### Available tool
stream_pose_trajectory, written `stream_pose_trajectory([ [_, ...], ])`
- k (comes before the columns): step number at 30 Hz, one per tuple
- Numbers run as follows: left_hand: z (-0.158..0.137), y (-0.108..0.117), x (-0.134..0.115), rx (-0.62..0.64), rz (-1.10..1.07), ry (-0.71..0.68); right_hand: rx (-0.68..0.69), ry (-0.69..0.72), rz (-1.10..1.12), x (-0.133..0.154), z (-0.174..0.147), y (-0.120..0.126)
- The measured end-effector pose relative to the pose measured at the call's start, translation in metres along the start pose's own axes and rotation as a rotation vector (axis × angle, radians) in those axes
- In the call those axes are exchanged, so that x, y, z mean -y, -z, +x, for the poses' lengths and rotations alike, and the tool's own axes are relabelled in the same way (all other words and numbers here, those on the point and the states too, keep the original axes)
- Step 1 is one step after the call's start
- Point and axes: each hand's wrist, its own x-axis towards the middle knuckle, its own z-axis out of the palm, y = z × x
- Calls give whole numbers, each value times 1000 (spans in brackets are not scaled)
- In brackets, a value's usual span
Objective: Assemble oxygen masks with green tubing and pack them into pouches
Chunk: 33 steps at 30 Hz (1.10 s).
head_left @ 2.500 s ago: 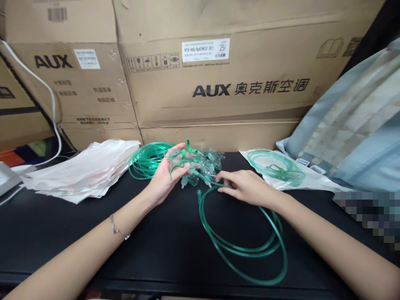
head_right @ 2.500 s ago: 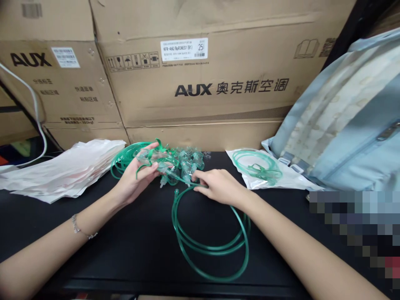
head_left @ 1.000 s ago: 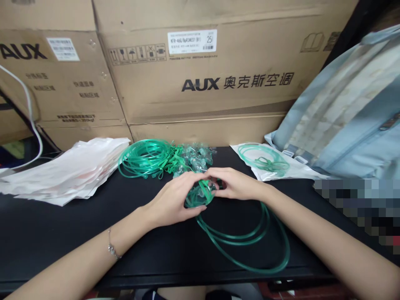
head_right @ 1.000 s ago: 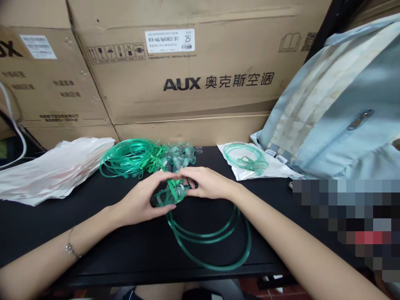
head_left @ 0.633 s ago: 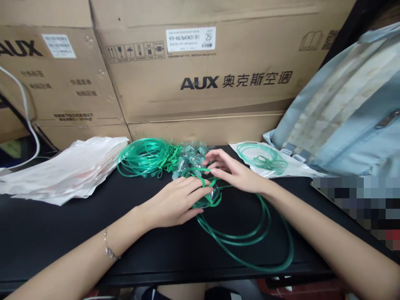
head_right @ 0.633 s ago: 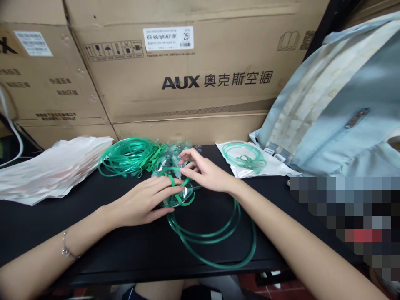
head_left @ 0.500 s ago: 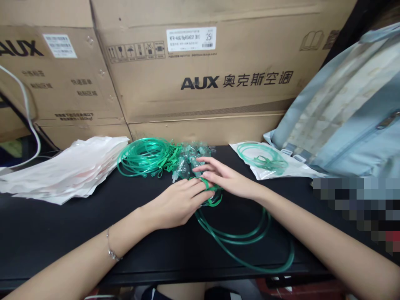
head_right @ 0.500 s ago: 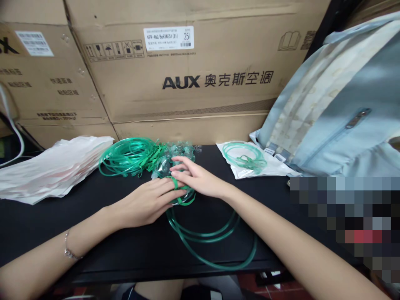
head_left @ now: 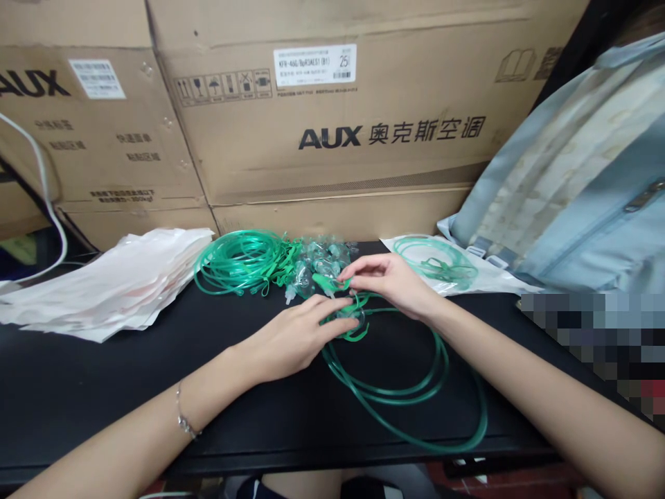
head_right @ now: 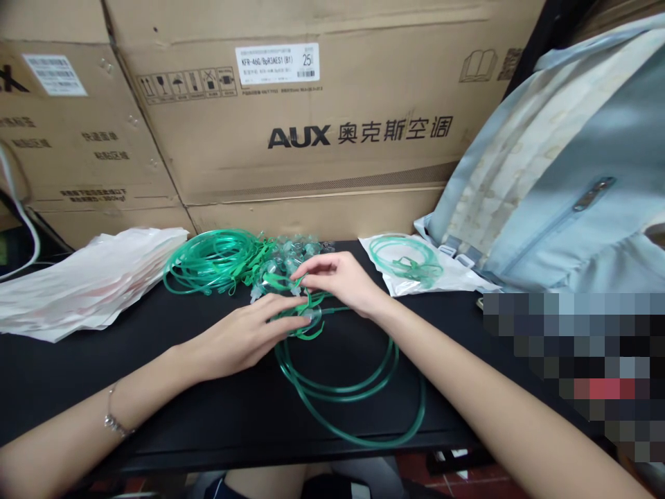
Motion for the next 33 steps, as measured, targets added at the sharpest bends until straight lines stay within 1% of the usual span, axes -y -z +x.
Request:
stream_pose_trajectory([
  [1, -1, -1, 2, -40, -72, 43, -22, 59, -8, 2, 0, 3],
  [3, -3, -5, 6, -156, -225, 132, -2, 189, -81, 5, -1, 7],
  [5, -4, -10, 9, -278, -360, 229, 58, 310, -235, 6, -3, 7],
  [7, -5, -14, 11, -362, -472, 314, 137, 408, -434, 5, -5, 3],
  [10, -4, -16, 10, -376, -533, 367, 270, 524, -778, 2, -7, -2],
  [12, -3, -16, 9, -350, -518, 356, 361, 545, -970, 3, -8, -5],
  [14, -3, -16, 9, -331, -484, 325, 428, 535, -1061, 5, -10, -5],
  [15, -3, -16, 9, -332, -463, 315, 440, 529, -1079, 6, -11, -5],
  [17, -3, -16, 10, -353, -412, 311, 408, 516, -1074, 8, -13, -5],
  [20, -3, -17, 11, -380, -370, 321, 346, 496, -979, 8, -14, -3],
  [23, -3, -16, 11, -379, -371, 308, 286, 483, -897, 5, -12, -1],
  [26, -3, -15, 12, -370, -373, 244, 223, 455, -900, 4, -9, 2],
  [28, -2, -14, 13, -370, -364, 168, 262, 419, -874, 4, -7, 4],
  [30, -3, -13, 13, -355, -344, 127, 338, 370, -830, 4, -6, 6],
  [33, -3, -12, 12, -295, -306, 151, 412, 339, -767, 4, -6, 9],
])
